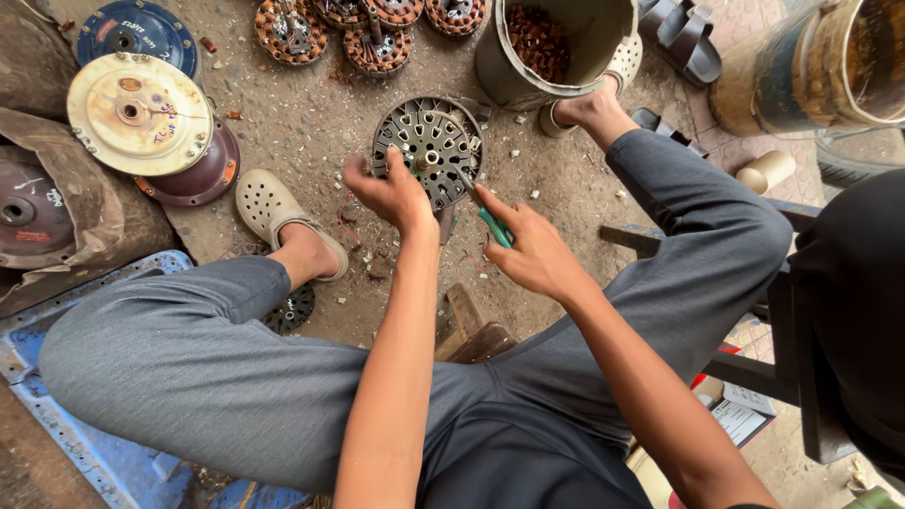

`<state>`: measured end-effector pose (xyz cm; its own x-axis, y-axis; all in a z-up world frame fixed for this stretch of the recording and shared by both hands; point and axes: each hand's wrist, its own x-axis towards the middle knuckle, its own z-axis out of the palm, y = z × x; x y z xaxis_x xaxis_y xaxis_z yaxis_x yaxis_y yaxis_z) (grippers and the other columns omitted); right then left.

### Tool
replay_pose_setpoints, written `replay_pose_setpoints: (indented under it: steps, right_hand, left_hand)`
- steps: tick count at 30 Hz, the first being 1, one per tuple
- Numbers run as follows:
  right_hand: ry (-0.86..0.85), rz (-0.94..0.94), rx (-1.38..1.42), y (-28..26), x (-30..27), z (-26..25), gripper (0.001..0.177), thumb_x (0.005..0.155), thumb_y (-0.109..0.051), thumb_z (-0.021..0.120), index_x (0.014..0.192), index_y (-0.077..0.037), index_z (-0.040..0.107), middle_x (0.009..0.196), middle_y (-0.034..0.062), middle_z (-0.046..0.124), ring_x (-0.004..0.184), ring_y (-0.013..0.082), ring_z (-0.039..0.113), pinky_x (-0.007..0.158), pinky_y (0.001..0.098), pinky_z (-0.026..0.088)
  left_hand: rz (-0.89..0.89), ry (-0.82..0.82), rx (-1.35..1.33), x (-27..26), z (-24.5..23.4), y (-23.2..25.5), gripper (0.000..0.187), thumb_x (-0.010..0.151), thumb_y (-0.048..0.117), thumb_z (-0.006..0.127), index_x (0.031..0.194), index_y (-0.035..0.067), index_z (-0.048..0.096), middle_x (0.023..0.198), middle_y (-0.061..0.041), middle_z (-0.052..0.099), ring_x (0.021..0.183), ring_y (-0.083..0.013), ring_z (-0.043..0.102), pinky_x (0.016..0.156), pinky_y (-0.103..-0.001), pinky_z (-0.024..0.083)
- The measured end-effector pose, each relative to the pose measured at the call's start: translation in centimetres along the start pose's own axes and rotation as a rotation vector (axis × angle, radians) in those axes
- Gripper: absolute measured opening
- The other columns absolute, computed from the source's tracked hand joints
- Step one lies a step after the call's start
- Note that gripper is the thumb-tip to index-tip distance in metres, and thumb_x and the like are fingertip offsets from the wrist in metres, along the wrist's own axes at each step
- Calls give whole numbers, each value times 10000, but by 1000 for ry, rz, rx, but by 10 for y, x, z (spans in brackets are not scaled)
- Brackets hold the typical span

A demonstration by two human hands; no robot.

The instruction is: The person uses pliers to remove small metal pieces from the slots of a circular motor stator. They repeatedly rotate the stator and extract debris, placing it on the floor. The person also briefly handles a cylindrical rotor component.

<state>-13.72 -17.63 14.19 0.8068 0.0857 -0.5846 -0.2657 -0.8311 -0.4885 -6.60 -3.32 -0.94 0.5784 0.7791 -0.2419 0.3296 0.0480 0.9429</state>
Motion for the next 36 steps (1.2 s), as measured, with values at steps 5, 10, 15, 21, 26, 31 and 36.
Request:
replay_pose_setpoints:
  steps: [5, 10, 15, 21, 26, 31, 36]
  right_hand:
    - [49, 20, -149, -27, 7, -8, 781, 809, -228, 596, 1566, -277, 409, 1021, 244, 601, 976, 417, 628, 916, 519, 491]
    - [-61, 25, -317, -51, 31, -38, 748, 782, -162, 525, 1528, -206, 474, 1011, 267, 676, 924, 401, 716, 882, 531, 563]
    - [-216, 40, -462, -86, 62, -59, 649, 811, -184, 530, 1457, -210, 587, 1064, 281, 682, 964, 396, 694, 931, 508, 547]
    - [-163, 114, -414, -99, 37, -55, 734, 754, -128, 520, 1486, -186, 540, 1014, 310, 719, 893, 384, 733, 916, 490, 556]
    - [-227, 172, -446, -100, 43, -61, 755, 750, -126, 516, 1501, -199, 504, 1002, 311, 713, 933, 409, 731, 913, 496, 567]
    - [-163, 50, -420, -92, 39, -63, 789, 714, -119, 533, 1502, -136, 501, 974, 341, 696, 912, 418, 726, 921, 488, 555]
    - [-181, 160, -340, -91, 35, -55, 837, 692, -82, 506, 1522, -179, 470, 897, 328, 706, 846, 396, 729, 889, 495, 551]
  left_hand:
    - [364, -256, 466, 35, -2, 32, 680, 868, 431, 788, 1368, 54, 523, 1396, -129, 598, 1324, -312, 536, 1088, -504, 358]
    - [192, -634, 698, 52, -1, 46, 877, 757, 694, 740, 1398, 126, 549, 1383, -126, 628, 1250, -315, 611, 1005, -493, 485]
    - [428, -653, 684, 61, 1, 38, 891, 841, 760, 683, 1403, 84, 544, 1373, -198, 609, 1207, -375, 622, 928, -530, 506]
    - [459, -714, 765, 56, -7, 38, 855, 851, 756, 618, 1431, 129, 590, 1197, -193, 662, 1057, -384, 664, 819, -511, 543]
    - [453, -673, 750, 58, -1, 42, 809, 836, 743, 635, 1386, 150, 624, 1171, -162, 676, 1035, -375, 669, 801, -503, 540]
    - [474, -631, 708, 58, 3, 38, 788, 844, 741, 635, 1369, 154, 646, 1185, -164, 677, 1038, -378, 669, 797, -506, 541]
    - [430, -659, 707, 58, 2, 31, 833, 838, 765, 612, 1389, 141, 630, 1158, -154, 686, 1018, -341, 681, 777, -469, 551]
